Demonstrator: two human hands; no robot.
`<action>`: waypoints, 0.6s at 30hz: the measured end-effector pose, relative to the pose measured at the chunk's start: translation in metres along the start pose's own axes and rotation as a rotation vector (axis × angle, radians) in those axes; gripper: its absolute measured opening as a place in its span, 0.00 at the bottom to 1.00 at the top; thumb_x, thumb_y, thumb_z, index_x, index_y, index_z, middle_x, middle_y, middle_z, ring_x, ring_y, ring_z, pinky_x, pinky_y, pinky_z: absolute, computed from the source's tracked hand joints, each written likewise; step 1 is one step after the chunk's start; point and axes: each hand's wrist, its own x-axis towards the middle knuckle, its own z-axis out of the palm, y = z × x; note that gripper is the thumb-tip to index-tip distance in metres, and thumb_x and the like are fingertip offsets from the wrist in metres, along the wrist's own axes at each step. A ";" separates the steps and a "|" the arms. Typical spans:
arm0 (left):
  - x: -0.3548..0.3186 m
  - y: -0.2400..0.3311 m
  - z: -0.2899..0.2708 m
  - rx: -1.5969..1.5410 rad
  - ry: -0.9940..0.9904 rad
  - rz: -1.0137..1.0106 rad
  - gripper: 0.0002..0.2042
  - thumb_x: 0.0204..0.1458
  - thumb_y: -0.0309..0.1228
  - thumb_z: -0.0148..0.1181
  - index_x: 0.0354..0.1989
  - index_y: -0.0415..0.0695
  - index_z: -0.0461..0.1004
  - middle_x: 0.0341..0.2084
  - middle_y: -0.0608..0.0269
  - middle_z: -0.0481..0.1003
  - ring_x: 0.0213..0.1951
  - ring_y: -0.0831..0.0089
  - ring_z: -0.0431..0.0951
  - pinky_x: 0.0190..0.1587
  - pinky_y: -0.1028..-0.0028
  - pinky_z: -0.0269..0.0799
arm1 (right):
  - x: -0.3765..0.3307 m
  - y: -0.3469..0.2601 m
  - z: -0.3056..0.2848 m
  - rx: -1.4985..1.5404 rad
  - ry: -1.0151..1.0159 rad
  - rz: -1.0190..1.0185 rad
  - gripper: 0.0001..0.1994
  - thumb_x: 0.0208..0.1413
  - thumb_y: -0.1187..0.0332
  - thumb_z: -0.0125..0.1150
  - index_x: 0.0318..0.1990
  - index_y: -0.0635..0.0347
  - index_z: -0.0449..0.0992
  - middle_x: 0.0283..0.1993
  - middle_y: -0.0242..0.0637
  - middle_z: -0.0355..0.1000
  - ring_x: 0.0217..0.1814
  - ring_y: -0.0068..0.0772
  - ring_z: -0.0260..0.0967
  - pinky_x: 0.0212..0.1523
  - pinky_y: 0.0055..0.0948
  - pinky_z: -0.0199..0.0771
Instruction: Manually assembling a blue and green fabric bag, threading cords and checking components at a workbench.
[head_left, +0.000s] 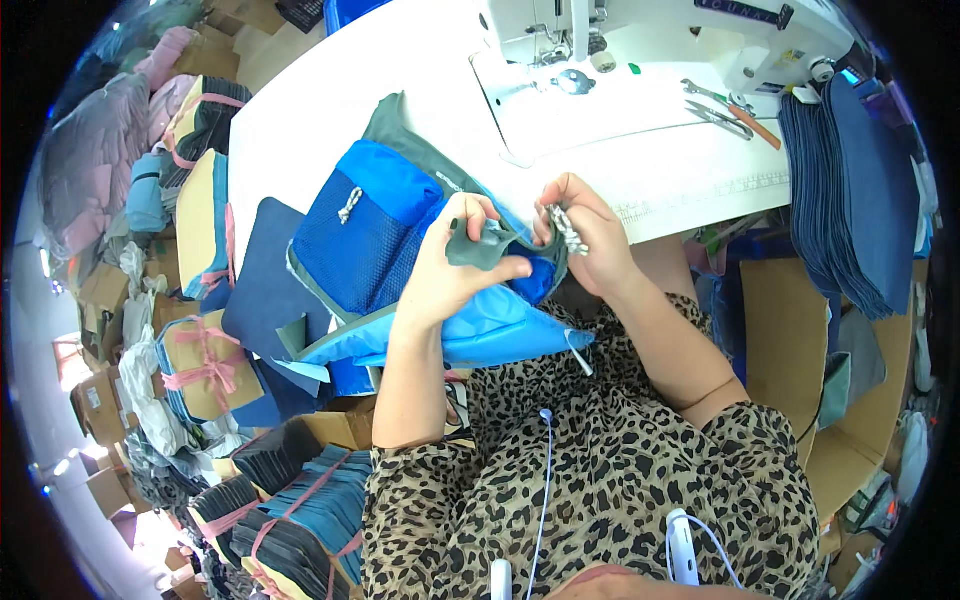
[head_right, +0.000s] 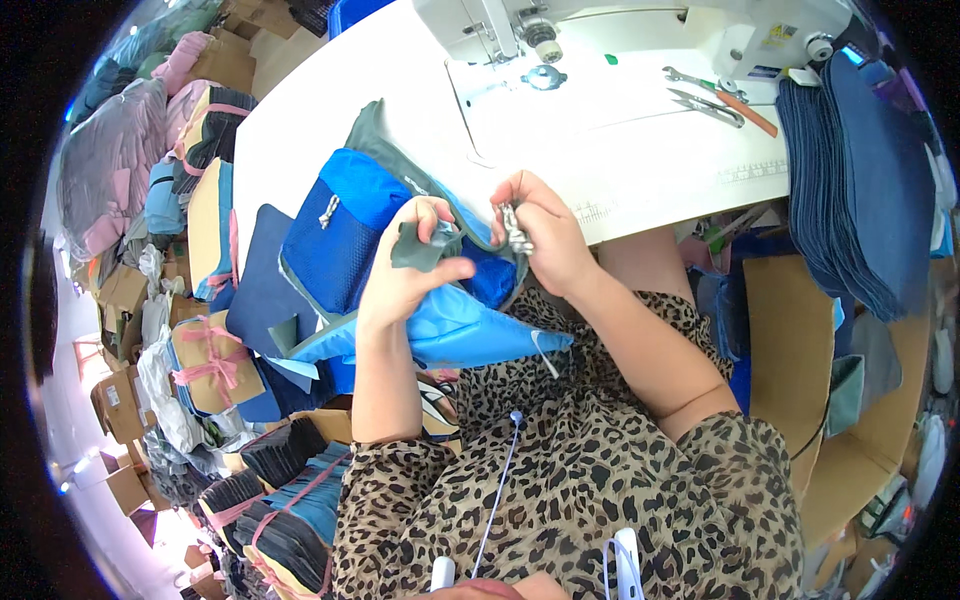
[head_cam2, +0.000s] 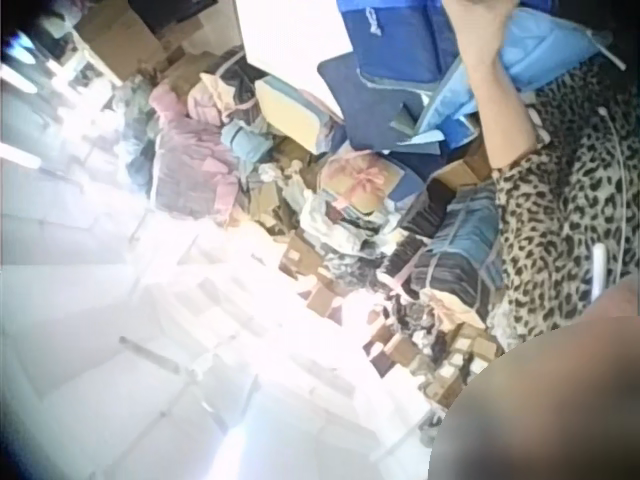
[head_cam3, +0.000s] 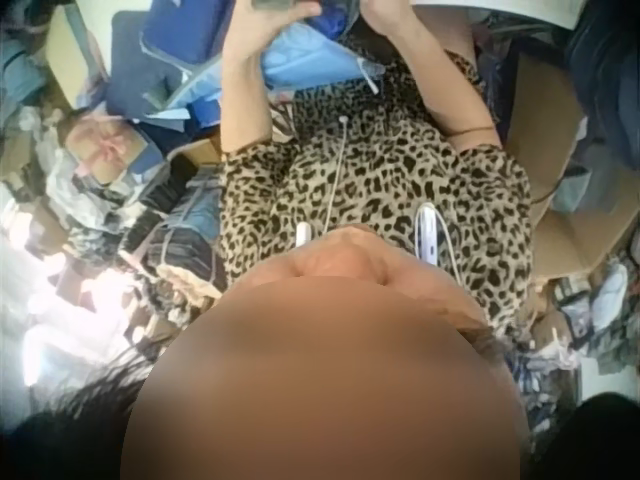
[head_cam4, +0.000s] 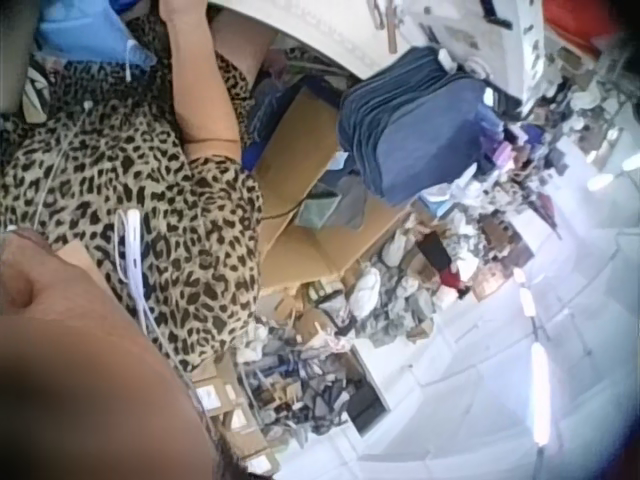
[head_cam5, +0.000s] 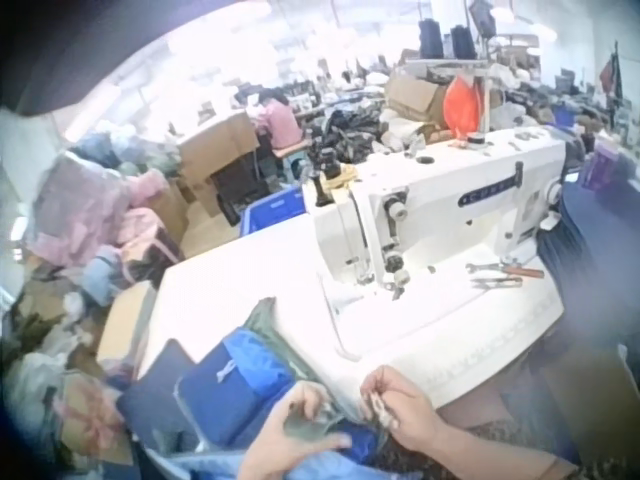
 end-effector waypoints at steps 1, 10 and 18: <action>0.000 -0.003 0.003 0.032 0.076 -0.002 0.20 0.32 0.20 0.68 0.24 0.47 0.57 0.30 0.66 0.65 0.35 0.77 0.64 0.41 0.78 0.62 | 0.000 0.005 -0.001 0.020 -0.044 -0.041 0.09 0.50 0.77 0.37 0.37 0.62 0.64 0.27 0.34 0.63 0.32 0.23 0.61 0.37 0.23 0.63; 0.008 0.001 0.023 -0.439 0.357 -0.063 0.06 0.52 0.21 0.49 0.35 0.45 0.62 0.30 0.68 0.64 0.33 0.79 0.65 0.37 0.79 0.62 | -0.006 0.002 0.022 -0.639 0.024 -0.140 0.12 0.44 0.72 0.67 0.32 0.56 0.68 0.25 0.22 0.59 0.25 0.10 0.52 0.25 0.14 0.54; 0.009 0.009 0.027 -0.254 0.360 0.082 0.09 0.52 0.19 0.47 0.41 0.43 0.64 0.33 0.68 0.63 0.35 0.80 0.63 0.38 0.81 0.60 | 0.003 0.001 0.023 -0.668 -0.044 -0.193 0.08 0.46 0.71 0.65 0.27 0.59 0.70 0.23 0.24 0.65 0.24 0.11 0.57 0.23 0.17 0.57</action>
